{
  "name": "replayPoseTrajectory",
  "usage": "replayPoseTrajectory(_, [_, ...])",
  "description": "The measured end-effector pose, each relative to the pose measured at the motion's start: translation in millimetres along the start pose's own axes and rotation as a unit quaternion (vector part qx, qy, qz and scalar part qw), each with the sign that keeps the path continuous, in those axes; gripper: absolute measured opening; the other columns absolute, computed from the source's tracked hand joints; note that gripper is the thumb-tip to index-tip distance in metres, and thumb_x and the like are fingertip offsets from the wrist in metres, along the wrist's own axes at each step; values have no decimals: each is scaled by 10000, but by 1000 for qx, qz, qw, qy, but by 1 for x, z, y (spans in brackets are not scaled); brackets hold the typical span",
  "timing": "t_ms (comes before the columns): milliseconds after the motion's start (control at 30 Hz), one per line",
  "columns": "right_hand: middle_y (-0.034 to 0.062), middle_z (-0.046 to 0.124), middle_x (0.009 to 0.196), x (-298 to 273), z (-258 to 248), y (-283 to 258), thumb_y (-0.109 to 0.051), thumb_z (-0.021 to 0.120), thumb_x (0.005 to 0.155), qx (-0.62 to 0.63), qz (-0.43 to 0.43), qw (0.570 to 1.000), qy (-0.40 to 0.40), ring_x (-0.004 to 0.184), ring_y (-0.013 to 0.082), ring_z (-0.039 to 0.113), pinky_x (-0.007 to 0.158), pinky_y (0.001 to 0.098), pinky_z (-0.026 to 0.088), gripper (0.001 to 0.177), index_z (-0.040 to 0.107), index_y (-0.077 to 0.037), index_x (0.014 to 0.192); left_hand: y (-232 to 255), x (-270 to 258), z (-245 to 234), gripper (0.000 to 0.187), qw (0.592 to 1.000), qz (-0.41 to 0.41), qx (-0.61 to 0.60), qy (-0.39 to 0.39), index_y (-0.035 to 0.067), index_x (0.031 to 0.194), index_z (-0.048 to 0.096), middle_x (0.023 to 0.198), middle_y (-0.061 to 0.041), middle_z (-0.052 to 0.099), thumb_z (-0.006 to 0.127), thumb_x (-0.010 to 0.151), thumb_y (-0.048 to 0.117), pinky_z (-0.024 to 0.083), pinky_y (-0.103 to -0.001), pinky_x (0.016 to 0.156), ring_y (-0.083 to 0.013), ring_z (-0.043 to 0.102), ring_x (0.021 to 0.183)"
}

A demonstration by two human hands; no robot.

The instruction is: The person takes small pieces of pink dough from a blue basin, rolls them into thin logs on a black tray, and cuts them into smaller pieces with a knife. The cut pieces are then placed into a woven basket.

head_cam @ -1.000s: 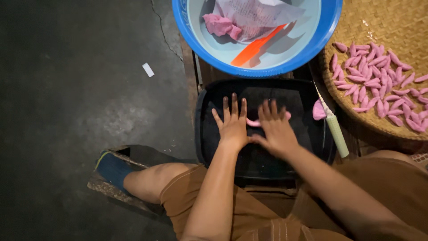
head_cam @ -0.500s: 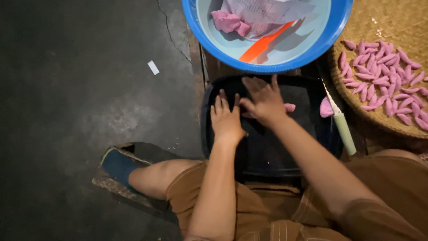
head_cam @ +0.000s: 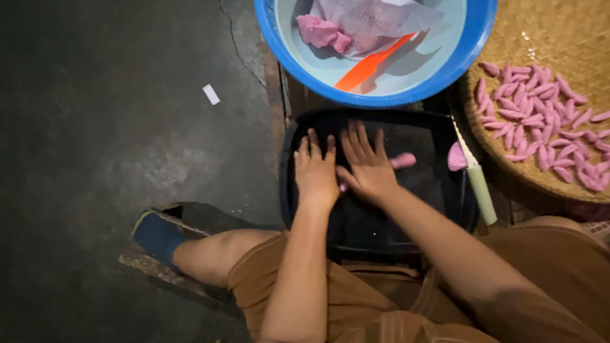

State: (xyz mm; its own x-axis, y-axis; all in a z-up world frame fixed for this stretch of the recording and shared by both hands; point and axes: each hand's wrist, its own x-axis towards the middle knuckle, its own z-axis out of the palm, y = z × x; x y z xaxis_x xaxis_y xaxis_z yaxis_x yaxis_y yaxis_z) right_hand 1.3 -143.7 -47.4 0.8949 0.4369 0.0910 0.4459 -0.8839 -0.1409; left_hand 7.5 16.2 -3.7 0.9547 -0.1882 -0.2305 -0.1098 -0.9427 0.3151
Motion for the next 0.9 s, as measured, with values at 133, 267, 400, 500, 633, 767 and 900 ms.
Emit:
replayPoseTrajectory(133, [264,247,1631,31,5,9,-625,493,899,-41,-14,999,-11,1526,404,172,1139,716,102,931,314,23,1543,-7,2,-2,1262,998,-27,4,-51,262,1599,326,1702,-131,178,976,516,268,307,-425,1203,-344,246,1528])
replayPoseTrajectory(267, [261,231,1667,-26,-5,-2,-600,496,917,72,-23,997,-25,1574,396,147,1210,655,84,941,287,33,1581,-1,1,-10,1225,999,-9,16,-30,227,1577,340,1671,-186,189,979,534,280,291,-457,1201,-373,251,1501])
replayPoseTrajectory(400, [291,198,1659,-89,-12,-1,-588,504,933,151,-59,986,-39,1547,456,124,1193,648,96,938,266,52,1577,1,-3,-13,1219,999,-11,14,-43,220,1566,359,1669,-190,209,983,521,293,294,-463,1200,-370,270,1496])
replayPoseTrajectory(500, [284,191,1655,-66,-5,3,-588,507,919,114,-53,991,-37,1544,451,136,1194,655,81,941,270,52,1567,1,-3,-14,1138,1000,5,16,-8,215,1557,389,1664,-189,232,952,569,229,298,-456,1194,-375,288,1483])
replayPoseTrajectory(633, [251,226,1672,12,10,7,-551,506,921,-2,12,1000,-29,1564,417,165,1191,691,71,894,302,19,1579,-1,0,-11,1081,1000,-6,-18,-13,207,1551,380,1653,-174,254,923,620,269,295,-448,1210,-366,285,1494])
replayPoseTrajectory(767, [264,244,1650,35,10,8,-545,530,900,-44,1,999,-10,1543,433,164,1147,728,76,900,313,32,1556,-3,-1,-8,982,1000,-2,-16,3,220,1562,391,1663,-163,273,866,702,220,313,-416,1192,-361,298,1494])
replayPoseTrajectory(900, [275,222,1654,-26,-6,-4,-523,536,918,60,-27,997,-27,1547,433,152,1178,715,94,880,303,37,1555,-3,2,-9,1070,998,-11,-20,-63,209,1554,338,1662,-184,190,890,657,400,263,-417,1200,-372,249,1492])
